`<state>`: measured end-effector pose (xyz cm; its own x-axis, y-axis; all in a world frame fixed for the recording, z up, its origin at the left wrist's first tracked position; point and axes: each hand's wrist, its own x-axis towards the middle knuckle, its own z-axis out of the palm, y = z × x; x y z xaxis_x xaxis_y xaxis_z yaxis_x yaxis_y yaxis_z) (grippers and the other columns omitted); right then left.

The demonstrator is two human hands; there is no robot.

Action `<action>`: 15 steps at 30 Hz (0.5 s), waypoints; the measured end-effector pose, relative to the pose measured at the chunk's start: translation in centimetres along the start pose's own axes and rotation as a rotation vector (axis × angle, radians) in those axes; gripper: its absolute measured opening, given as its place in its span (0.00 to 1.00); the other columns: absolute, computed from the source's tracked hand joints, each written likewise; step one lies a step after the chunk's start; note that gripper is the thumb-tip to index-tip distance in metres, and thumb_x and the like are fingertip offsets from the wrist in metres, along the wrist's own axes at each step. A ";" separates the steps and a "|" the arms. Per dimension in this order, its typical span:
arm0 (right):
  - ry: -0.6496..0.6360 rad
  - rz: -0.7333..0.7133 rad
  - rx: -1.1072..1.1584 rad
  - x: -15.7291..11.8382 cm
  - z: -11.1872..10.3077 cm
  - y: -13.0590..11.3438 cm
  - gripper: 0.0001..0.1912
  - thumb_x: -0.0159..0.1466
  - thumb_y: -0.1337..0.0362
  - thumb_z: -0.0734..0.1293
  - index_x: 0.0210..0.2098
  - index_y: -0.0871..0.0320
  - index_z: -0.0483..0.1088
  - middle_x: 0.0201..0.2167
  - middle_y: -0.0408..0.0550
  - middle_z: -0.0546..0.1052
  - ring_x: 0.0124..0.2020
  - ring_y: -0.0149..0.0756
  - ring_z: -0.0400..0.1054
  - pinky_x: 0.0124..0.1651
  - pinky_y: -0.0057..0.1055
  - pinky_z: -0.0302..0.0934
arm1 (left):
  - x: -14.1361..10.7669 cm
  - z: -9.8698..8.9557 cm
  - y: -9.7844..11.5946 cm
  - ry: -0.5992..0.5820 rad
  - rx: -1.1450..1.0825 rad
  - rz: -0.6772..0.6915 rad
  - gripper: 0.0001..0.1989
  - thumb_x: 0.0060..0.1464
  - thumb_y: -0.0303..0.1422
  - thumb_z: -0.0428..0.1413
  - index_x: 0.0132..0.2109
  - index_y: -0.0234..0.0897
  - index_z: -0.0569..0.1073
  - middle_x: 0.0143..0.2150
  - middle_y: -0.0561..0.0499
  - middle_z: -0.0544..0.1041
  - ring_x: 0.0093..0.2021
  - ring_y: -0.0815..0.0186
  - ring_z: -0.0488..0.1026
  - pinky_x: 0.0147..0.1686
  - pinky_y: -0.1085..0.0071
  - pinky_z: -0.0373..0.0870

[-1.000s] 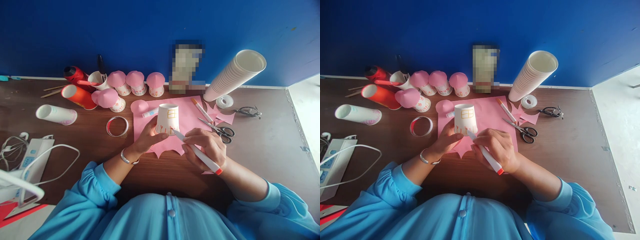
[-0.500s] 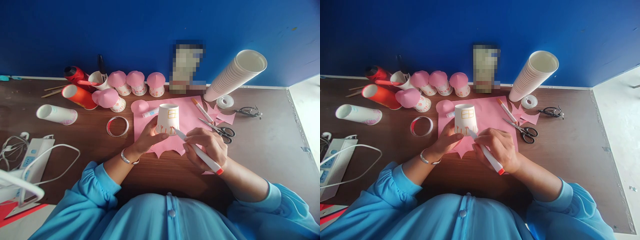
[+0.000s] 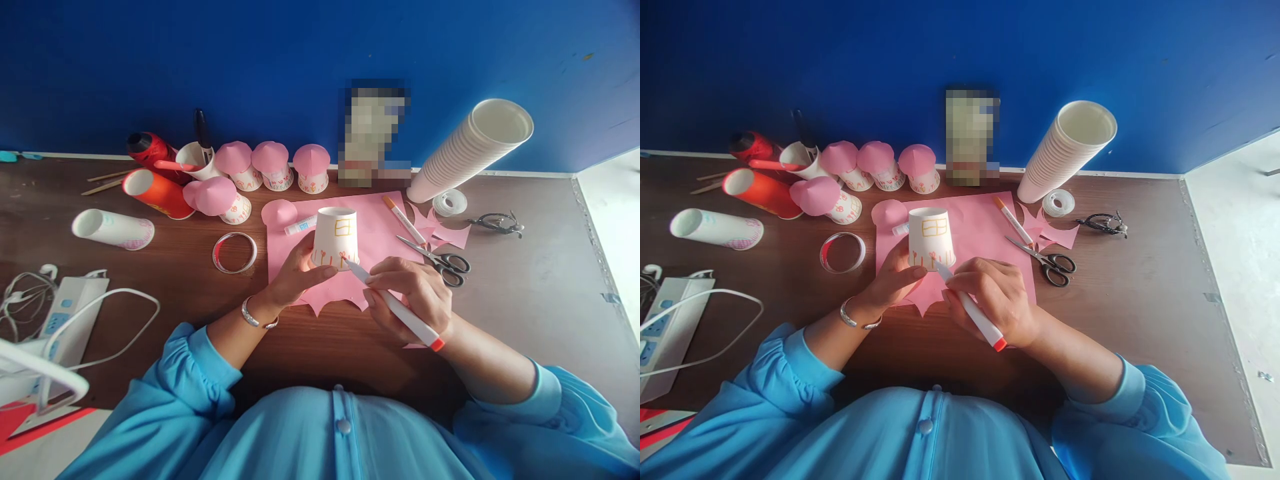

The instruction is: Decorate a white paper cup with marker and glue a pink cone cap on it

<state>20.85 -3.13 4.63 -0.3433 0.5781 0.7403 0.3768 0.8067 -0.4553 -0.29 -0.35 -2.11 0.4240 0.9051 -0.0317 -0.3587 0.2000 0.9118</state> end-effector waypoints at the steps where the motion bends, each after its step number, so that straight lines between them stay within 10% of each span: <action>1: -0.002 0.000 0.001 0.0 0.0 0.0 0.11 0.66 0.76 0.68 0.43 0.56 0.70 0.27 0.44 0.76 0.24 0.34 0.72 0.24 0.30 0.68 | 0.0 0.0 0.0 -0.002 0.001 0.004 0.27 0.52 0.46 0.73 0.56 0.44 0.79 0.54 0.46 0.80 0.51 0.56 0.76 0.50 0.60 0.75; 8: 0.033 -0.035 0.009 -0.4 -0.5 0.4 0.08 0.73 0.69 0.66 0.51 0.57 0.72 0.31 0.47 0.79 0.27 0.36 0.76 0.26 0.32 0.73 | 0.0 -0.3 -0.5 -0.011 -0.013 0.007 0.31 0.53 0.46 0.73 0.61 0.45 0.77 0.55 0.45 0.81 0.55 0.52 0.77 0.55 0.56 0.75; 15: 0.143 0.221 0.112 -1.3 0.2 1.9 0.20 0.74 0.66 0.69 0.64 0.51 0.69 0.56 0.56 0.84 0.51 0.48 0.84 0.46 0.45 0.82 | -0.1 -0.2 -0.3 -0.011 -0.102 -0.017 0.32 0.52 0.46 0.73 0.62 0.46 0.77 0.59 0.45 0.81 0.63 0.47 0.77 0.61 0.50 0.75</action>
<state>21.86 -2.26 2.71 -0.1356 0.7247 0.6756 0.3290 0.6761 -0.6592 -0.36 -0.42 -2.47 0.4399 0.8971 -0.0415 -0.4343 0.2530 0.8645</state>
